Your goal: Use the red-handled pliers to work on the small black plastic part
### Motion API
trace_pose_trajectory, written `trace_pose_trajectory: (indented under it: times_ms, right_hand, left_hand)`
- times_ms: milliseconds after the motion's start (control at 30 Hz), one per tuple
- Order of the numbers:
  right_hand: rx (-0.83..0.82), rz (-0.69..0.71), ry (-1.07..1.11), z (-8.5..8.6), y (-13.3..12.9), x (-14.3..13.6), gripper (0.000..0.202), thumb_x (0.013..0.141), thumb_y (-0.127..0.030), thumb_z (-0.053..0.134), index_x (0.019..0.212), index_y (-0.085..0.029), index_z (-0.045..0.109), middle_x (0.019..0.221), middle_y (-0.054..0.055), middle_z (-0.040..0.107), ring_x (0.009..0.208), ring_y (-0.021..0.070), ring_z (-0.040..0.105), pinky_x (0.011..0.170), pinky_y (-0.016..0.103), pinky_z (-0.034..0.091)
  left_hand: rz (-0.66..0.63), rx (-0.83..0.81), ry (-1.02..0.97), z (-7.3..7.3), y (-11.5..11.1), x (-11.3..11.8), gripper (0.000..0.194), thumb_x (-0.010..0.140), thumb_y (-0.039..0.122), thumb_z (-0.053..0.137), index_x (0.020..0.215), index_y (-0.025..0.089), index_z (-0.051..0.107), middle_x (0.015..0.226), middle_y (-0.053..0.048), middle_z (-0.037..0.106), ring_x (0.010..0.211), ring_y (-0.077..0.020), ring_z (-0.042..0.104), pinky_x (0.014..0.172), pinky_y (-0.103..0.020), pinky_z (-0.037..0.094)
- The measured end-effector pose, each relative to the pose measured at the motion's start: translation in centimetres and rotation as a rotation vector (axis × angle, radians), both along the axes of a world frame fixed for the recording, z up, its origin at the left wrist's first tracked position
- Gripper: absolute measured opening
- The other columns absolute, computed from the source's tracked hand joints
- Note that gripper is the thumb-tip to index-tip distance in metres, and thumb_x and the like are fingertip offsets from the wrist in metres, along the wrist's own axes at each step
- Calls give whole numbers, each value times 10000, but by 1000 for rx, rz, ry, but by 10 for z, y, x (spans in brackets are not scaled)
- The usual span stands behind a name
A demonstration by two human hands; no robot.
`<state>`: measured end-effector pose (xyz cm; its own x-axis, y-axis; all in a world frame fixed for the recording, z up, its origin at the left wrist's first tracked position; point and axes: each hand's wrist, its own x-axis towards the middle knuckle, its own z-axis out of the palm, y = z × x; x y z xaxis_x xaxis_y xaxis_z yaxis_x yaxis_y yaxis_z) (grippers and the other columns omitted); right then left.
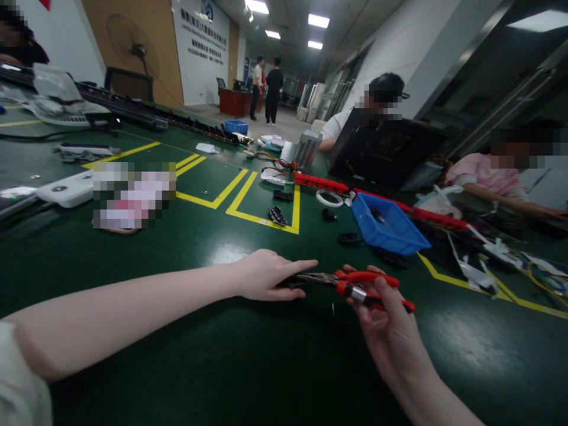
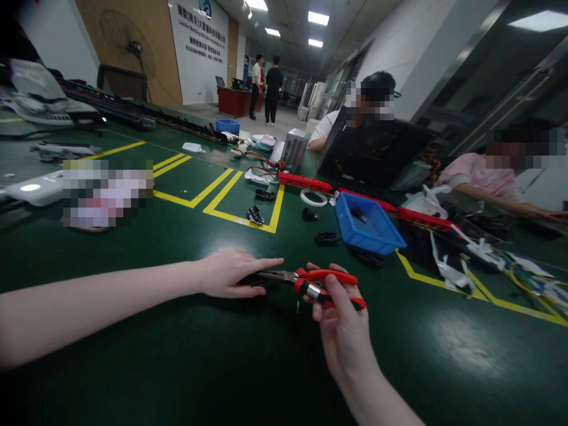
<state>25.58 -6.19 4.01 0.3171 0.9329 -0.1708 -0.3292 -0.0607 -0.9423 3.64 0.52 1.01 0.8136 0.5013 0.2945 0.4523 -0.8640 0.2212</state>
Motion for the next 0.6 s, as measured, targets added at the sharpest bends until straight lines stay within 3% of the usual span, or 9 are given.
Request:
trace_pose_trajectory:
  times_ms: [167, 367, 600]
  right_hand:
    - [25, -4, -38, 1, 0, 1, 583, 565, -388, 870, 1052, -230, 592, 1002, 66, 732, 686, 175, 664, 422, 189, 428]
    - [40, 9, -91, 3, -3, 1, 580, 573, -286, 845, 1079, -244, 565, 1017, 57, 729, 648, 149, 633, 411, 174, 386]
    - [69, 32, -105, 5, -4, 0, 605, 564, -273, 836, 1092, -252, 541, 1011, 59, 728, 592, 119, 609, 388, 143, 345]
  left_hand:
    - [-36, -56, -5, 1, 0, -1, 590, 960, 486, 492, 1451, 184, 364, 866, -53, 713, 676, -190, 667, 563, -240, 423]
    - [-17, -77, 17, -1, 2, -1, 623, 958, 510, 488, 1477, 204, 327, 804, -40, 699, 644, -194, 655, 544, -235, 406]
    - [-49, -124, -19, -1, 3, -1, 593, 954, 498, 504, 1446, 198, 368, 828, -42, 698, 664, -189, 657, 558, -233, 411]
